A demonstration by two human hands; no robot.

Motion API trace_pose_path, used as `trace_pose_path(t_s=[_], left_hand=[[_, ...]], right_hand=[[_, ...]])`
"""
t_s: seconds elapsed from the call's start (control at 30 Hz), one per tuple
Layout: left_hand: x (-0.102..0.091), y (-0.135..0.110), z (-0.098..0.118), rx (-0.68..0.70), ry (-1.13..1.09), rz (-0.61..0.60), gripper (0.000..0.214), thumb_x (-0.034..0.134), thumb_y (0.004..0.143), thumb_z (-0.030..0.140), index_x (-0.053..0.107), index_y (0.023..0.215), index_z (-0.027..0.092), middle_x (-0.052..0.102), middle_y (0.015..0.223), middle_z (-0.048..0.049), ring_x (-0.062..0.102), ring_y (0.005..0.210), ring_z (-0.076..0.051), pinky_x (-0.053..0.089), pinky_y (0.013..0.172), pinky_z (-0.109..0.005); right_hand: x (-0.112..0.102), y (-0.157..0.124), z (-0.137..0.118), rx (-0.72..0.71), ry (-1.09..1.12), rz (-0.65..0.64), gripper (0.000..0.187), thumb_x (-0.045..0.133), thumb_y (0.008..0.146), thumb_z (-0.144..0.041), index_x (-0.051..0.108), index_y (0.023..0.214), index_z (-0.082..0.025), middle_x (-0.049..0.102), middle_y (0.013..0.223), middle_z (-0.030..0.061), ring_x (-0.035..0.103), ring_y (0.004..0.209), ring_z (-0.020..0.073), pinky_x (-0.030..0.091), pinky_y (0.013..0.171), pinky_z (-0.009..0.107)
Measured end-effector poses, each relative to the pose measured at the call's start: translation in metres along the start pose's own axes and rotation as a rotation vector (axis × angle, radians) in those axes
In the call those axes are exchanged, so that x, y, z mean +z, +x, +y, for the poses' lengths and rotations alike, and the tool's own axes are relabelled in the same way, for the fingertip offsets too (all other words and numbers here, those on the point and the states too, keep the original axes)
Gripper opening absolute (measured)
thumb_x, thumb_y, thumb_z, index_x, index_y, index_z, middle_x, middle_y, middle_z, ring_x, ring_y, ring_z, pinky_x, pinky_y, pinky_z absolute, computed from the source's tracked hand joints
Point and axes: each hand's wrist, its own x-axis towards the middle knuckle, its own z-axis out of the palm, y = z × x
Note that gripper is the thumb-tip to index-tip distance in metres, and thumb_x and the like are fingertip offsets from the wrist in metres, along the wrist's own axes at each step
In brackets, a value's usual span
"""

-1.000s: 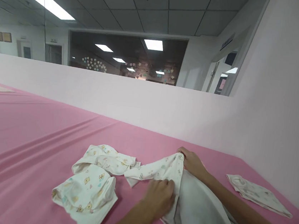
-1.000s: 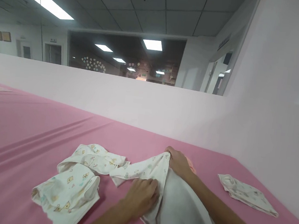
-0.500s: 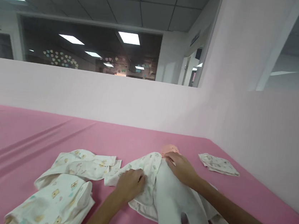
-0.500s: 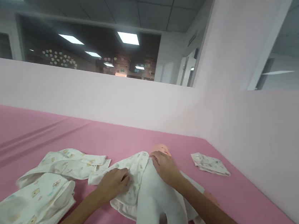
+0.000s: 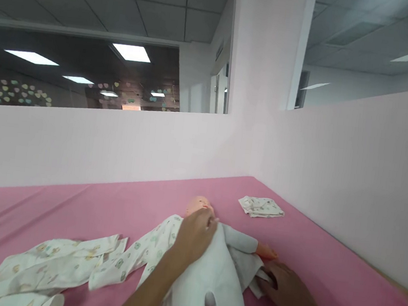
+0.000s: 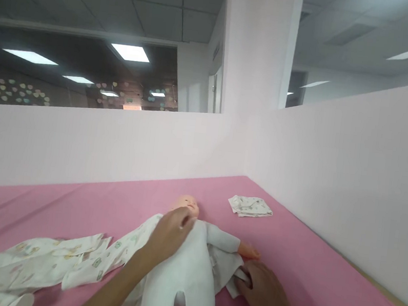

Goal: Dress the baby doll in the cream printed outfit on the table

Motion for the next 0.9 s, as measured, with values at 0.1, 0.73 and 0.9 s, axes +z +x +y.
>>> trace_pose_path(t_s=[0.1,0.73,0.9], left_hand=[[0.038,0.043,0.03,0.235,0.129,-0.28,0.027,0.035,0.092,0.034,0.057,0.1,0.021,0.064,0.107,-0.0053,0.058,0.099,-0.019,0.043,0.08,-0.03],[0.054,0.064,0.014,0.201,0.398,-0.514,0.046,0.062,0.07,0.036,0.054,0.112,0.021,0.064,0.11,-0.0115,0.062,0.098,-0.03,0.046,0.072,-0.035],[0.047,0.061,0.014,0.164,0.359,-0.472,0.042,0.058,0.073,0.038,0.052,0.111,0.022,0.064,0.109,-0.0099,0.063,0.093,-0.028,0.044,0.068,-0.032]], right_hand=[[-0.008,0.006,-0.014,-0.039,0.108,-0.069,0.008,0.048,0.075,-0.025,0.049,0.067,-0.027,0.065,0.08,0.0037,0.06,0.078,0.0254,0.046,0.069,0.039],[-0.084,0.066,0.088,0.208,0.244,0.177,0.023,0.044,0.081,-0.043,0.051,0.072,-0.023,0.058,0.068,-0.0007,0.054,0.063,0.0173,0.036,0.055,0.027],[-0.088,0.096,0.111,0.332,0.145,0.363,0.022,0.038,0.081,-0.038,0.048,0.072,-0.022,0.063,0.078,0.0059,0.058,0.073,0.0208,0.04,0.06,0.03]])
